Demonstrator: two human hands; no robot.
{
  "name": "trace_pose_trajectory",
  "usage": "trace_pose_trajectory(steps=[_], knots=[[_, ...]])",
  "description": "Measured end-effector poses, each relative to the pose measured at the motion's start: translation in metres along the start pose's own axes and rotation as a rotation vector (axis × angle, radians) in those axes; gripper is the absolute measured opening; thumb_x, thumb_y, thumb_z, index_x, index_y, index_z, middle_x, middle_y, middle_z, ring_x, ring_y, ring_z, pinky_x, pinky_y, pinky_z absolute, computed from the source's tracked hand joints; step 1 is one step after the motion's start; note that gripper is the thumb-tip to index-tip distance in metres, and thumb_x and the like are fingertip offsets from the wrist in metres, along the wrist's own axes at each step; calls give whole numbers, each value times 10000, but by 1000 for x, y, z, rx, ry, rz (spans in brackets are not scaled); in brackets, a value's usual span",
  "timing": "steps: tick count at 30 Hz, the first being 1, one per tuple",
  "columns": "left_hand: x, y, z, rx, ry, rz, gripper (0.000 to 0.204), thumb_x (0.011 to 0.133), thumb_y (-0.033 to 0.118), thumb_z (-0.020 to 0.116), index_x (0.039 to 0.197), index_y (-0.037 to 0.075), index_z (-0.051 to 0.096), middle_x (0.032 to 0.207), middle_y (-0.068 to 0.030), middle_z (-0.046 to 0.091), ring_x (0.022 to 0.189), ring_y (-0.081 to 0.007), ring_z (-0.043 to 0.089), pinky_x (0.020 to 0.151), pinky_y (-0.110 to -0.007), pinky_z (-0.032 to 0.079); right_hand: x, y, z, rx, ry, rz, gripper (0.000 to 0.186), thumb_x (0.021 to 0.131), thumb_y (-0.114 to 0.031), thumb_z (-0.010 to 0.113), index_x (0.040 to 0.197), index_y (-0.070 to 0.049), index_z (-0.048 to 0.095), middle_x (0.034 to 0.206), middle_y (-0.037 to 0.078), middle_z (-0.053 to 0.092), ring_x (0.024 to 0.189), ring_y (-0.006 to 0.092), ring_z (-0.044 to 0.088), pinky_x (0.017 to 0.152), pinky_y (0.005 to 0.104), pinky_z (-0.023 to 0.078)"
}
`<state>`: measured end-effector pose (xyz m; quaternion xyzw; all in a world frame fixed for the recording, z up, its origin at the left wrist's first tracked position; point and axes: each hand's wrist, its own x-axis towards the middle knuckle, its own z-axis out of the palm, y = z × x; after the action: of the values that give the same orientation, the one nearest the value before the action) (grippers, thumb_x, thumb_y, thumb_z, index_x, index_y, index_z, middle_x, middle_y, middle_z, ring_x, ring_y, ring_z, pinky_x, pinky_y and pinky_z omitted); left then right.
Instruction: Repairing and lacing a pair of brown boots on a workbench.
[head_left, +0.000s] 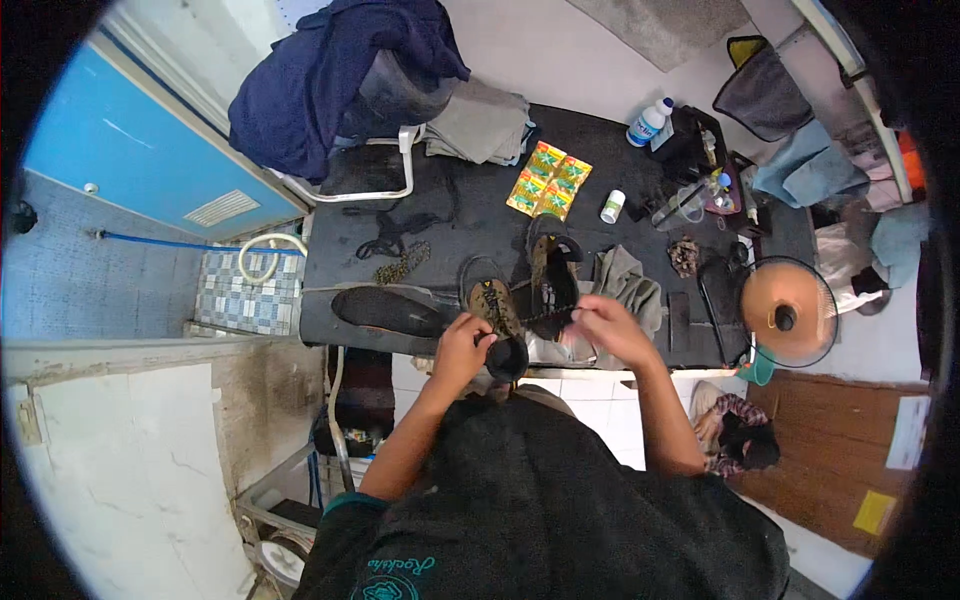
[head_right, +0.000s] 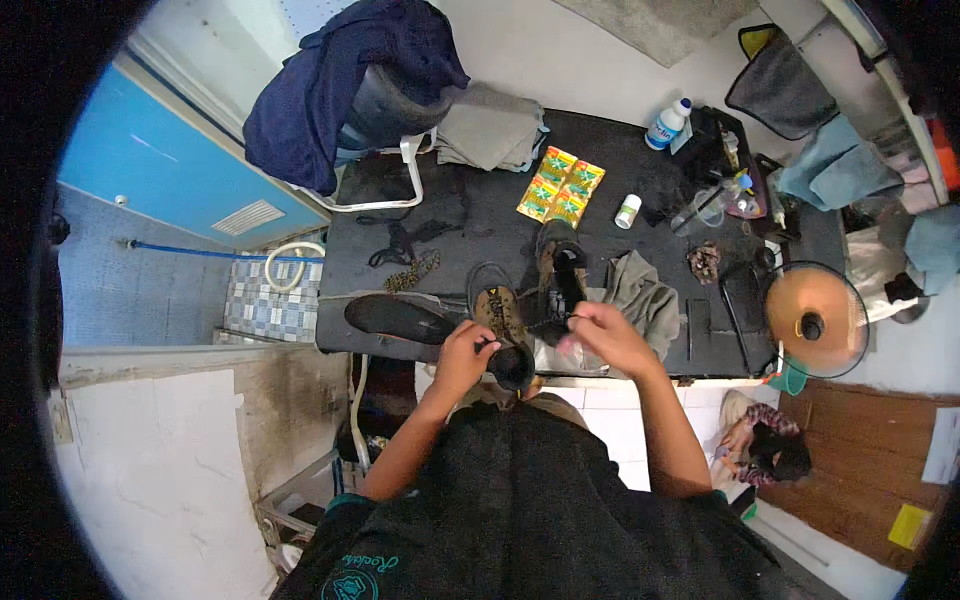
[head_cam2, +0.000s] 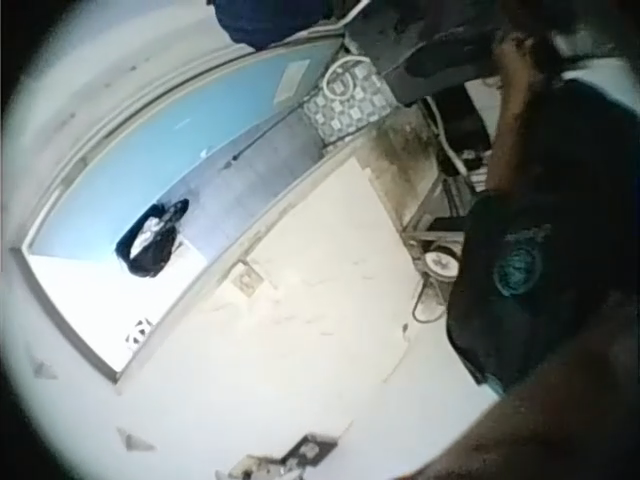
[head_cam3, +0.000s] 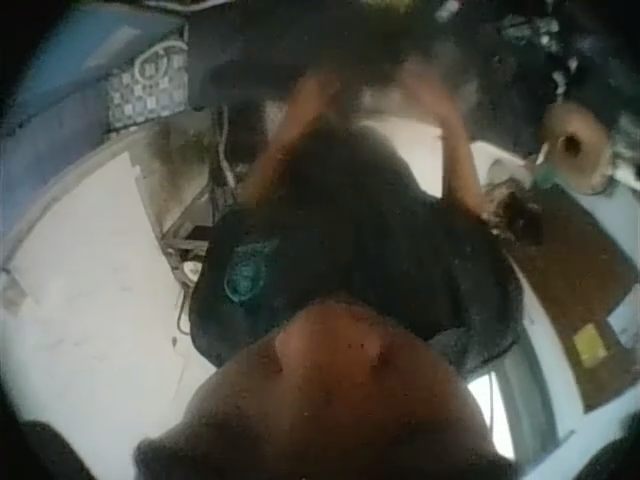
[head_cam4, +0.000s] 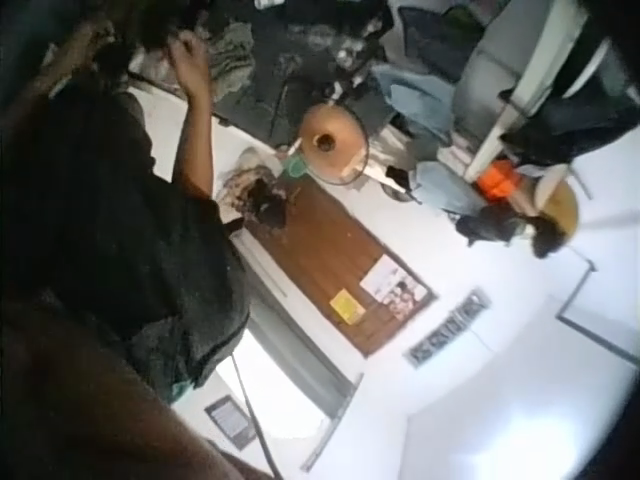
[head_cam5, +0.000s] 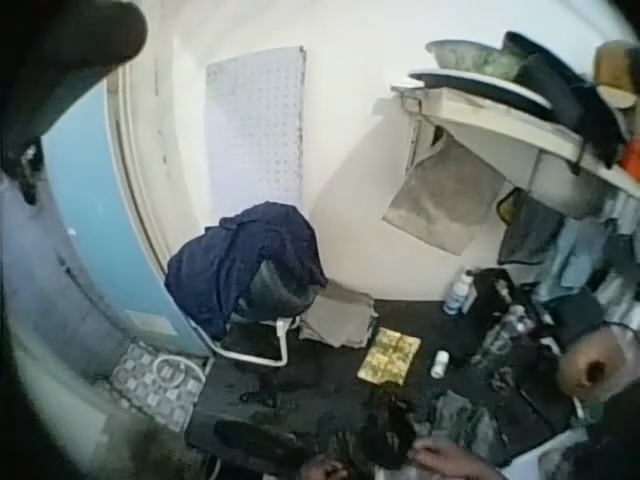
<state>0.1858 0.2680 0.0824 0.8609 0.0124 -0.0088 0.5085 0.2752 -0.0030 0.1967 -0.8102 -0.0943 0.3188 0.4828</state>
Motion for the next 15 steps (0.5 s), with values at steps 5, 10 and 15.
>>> trace_pose_trajectory(steps=[5, 10, 15], knots=[[5, -13, 7, 10, -15, 22, 151, 865, 91, 769, 931, 30, 647, 935, -154, 597, 878, -359, 643, 771, -457, 514, -39, 1, -15, -502, 30, 189, 237, 922, -256, 684, 1020, -40, 672, 865, 141, 682, 801, 339, 694, 741, 436, 556], [24, -12, 1, 83, -120, 193, 148, 873, 71, 721, 949, 27, 602, 958, -176, 587, 924, -395, 617, 817, -469, 495, -23, 18, 45, -806, 330, -157, 280, 891, -213, 712, 1093, -29, 649, 1218, 216, 630, 1189, 378, 597, 978, 488, 504], [33, -23, -3, 154, -149, 216, 209, 875, 41, 674, 1036, 28, 541, 924, -198, 620, 922, -427, 645, 816, -488, 505, 17, -6, 103, -522, 145, -324, 262, 870, -131, 719, 1079, 7, 643, 1158, 215, 648, 1076, 416, 643, 937, 463, 526]])
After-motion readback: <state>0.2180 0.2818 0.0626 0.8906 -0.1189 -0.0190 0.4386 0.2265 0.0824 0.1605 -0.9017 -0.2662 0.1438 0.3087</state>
